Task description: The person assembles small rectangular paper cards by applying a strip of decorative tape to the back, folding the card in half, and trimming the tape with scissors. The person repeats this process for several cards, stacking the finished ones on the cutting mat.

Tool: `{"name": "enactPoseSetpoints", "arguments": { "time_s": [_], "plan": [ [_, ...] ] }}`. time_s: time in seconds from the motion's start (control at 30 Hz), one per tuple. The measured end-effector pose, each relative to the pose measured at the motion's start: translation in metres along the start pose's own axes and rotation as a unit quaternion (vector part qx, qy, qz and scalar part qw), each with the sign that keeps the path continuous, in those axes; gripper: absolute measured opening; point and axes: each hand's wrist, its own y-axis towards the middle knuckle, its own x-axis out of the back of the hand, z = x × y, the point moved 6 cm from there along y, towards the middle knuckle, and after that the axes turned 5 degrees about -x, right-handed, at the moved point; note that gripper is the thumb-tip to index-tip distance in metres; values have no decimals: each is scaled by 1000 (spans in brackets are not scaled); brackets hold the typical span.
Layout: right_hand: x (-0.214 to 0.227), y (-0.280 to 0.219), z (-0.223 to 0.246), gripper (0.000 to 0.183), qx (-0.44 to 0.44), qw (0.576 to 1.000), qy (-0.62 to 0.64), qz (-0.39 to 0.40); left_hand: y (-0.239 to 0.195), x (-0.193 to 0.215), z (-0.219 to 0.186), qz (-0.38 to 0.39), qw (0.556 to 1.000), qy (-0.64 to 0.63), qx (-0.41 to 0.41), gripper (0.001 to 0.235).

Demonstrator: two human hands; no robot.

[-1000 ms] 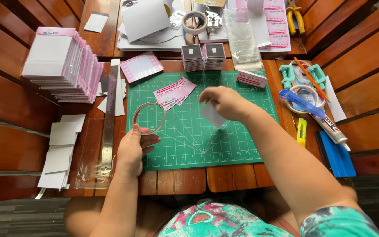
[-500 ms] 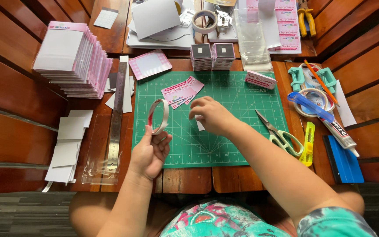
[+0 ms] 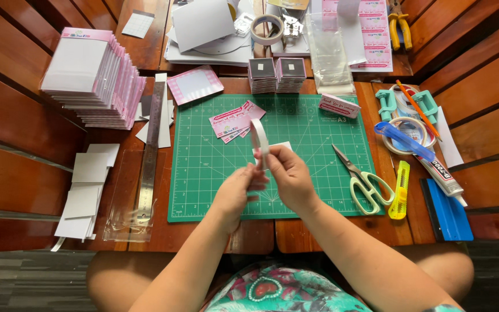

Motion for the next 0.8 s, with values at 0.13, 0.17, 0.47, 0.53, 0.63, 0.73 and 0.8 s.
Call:
{"name": "enactPoseSetpoints", "arguments": {
  "time_s": [0.13,0.17,0.47,0.53,0.63,0.73,0.8],
  "plan": [
    [24,2,1,17,42,997,-66,-16,-11,1,-58,-123,942,169,-264,24],
    [28,1,3,16,51,995,-83,-21,-17,-3,-74,-143,901,224,-344,20],
    [31,-7,37,13,117,967,-220,-53,-27,-39,-107,-177,788,358,-469,12],
    [32,-9,44,12,127,959,-245,-65,-29,-42,-108,-183,790,348,-469,9],
    [37,-10,48,13,145,943,-287,-89,-32,-47,-107,-194,786,352,-469,6],
    [52,-13,46,21,153,947,-260,-109,-35,-51,-103,-188,803,324,-464,7],
    [62,-15,46,9,157,939,-281,-122,-32,-49,-95,-189,818,301,-452,6]
  ]
}}
